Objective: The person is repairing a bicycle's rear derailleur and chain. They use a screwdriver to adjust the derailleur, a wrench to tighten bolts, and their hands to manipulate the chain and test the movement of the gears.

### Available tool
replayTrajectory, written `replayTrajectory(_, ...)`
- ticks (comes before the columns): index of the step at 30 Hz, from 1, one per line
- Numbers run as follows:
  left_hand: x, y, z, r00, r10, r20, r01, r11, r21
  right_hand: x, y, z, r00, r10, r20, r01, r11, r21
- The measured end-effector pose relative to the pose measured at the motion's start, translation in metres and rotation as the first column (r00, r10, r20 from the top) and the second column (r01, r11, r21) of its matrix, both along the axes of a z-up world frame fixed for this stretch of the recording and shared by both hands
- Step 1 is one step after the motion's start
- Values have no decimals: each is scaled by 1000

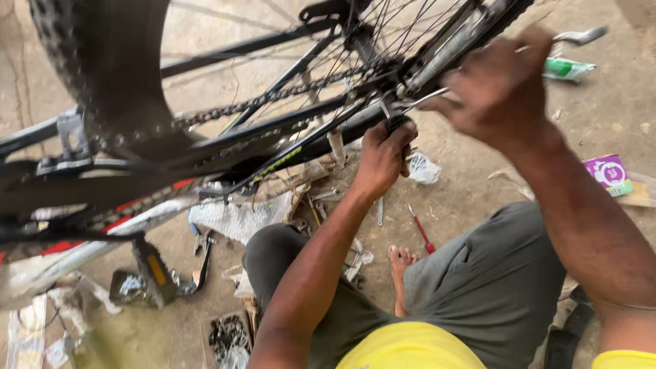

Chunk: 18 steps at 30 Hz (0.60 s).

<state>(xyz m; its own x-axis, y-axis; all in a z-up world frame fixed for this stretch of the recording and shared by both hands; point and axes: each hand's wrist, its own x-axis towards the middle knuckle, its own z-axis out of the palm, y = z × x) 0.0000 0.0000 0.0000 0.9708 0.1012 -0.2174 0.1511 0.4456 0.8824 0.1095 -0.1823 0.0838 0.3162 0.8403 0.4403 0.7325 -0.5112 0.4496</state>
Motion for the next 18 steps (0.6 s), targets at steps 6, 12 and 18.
replayTrajectory(6, 4, 1, -1, 1000, -7, 20, 7, 1000, -21, 9, 20, -61, 971, 61, -233, 58, 880, 471)
replayTrajectory(12, 2, 0, -2, 1000, 11, 23, -11, 1000, -10, -10, 30, -124, 613, 479, -628, 349, 549, 759)
replayTrajectory(18, -1, 2, -5, 1000, -19, 5, 19, 1000, 6, -2, -4, -7, 999, -53, 3, 53, 999, 3)
